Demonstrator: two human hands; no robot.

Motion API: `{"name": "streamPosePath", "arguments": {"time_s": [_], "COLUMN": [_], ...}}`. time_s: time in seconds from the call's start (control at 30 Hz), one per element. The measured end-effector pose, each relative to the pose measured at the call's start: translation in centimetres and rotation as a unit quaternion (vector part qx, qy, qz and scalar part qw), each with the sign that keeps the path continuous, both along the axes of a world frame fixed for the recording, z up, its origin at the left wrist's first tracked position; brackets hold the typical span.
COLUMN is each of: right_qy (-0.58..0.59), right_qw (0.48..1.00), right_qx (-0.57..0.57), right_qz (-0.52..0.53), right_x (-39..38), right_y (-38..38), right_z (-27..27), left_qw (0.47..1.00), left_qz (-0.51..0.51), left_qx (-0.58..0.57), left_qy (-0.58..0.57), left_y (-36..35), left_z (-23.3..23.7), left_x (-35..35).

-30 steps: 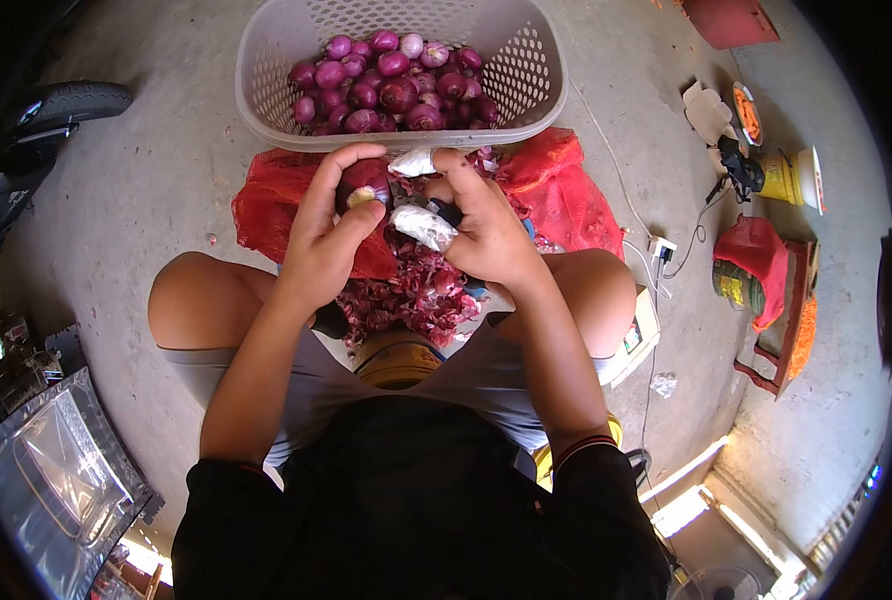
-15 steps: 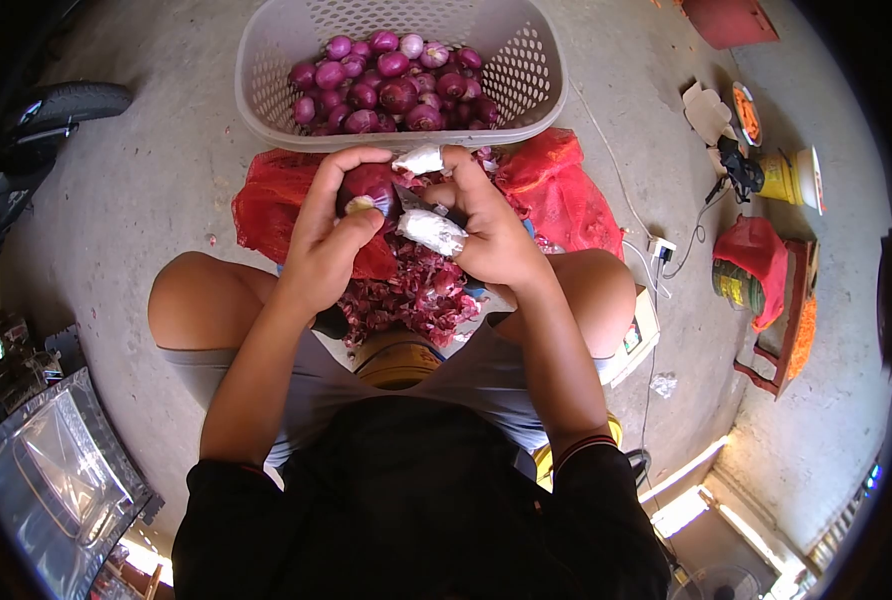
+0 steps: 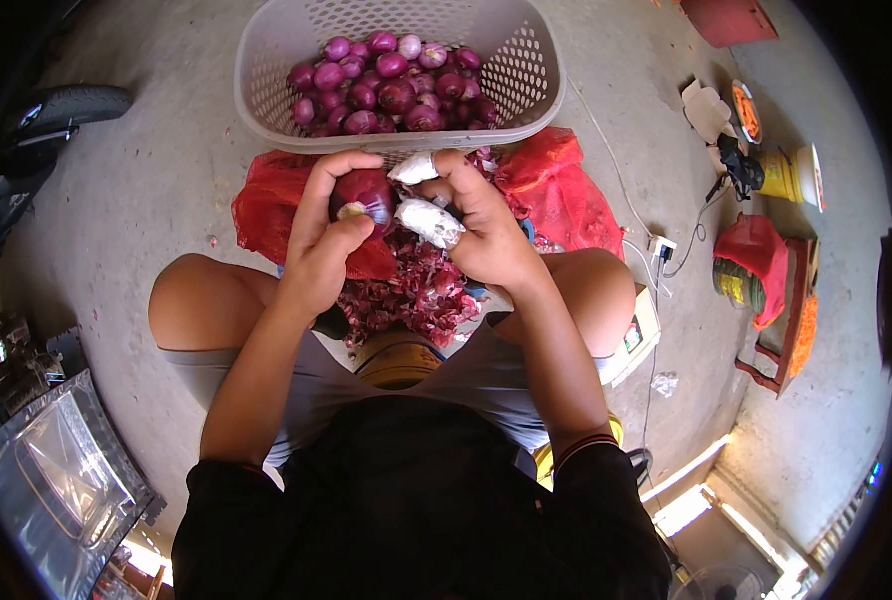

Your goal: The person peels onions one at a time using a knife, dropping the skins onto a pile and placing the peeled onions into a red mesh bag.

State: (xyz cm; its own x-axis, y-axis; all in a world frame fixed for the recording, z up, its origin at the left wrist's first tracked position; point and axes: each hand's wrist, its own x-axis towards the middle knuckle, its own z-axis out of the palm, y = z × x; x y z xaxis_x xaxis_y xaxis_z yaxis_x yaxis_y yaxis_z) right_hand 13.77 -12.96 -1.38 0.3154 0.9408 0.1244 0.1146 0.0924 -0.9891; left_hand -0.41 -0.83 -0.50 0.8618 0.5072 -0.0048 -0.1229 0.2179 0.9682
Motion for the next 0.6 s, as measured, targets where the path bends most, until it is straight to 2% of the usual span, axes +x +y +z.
{"name": "streamPosePath", "arguments": {"time_s": [0.13, 0.3, 0.43, 0.53, 0.6], "right_qy": [0.067, 0.078, 0.102, 0.033, -0.034], "right_qw": [0.998, 0.996, 0.992, 0.999, 0.999], "right_qx": [-0.001, 0.003, 0.001, -0.016, 0.019], "right_qz": [-0.016, -0.037, -0.069, -0.03, -0.029], "right_x": [-0.3, 0.5, 0.5, 0.3, 0.3], "right_y": [0.0, -0.1, -0.1, -0.4, -0.2], "right_z": [1.3, 0.8, 0.9, 1.0, 0.6], "left_qw": [0.999, 0.988, 0.984, 0.981, 0.978], "left_qz": [0.007, -0.019, -0.008, -0.008, -0.007], "left_qx": [-0.024, -0.121, -0.15, -0.17, -0.186], "left_qy": [-0.039, -0.094, -0.097, -0.098, -0.097], "left_y": [-0.3, 0.0, 0.0, 0.2, 0.3], "left_z": [0.2, 0.2, 0.9, 0.5, 0.5], "left_x": [0.4, 0.3, 0.6, 0.8, 0.8]}}
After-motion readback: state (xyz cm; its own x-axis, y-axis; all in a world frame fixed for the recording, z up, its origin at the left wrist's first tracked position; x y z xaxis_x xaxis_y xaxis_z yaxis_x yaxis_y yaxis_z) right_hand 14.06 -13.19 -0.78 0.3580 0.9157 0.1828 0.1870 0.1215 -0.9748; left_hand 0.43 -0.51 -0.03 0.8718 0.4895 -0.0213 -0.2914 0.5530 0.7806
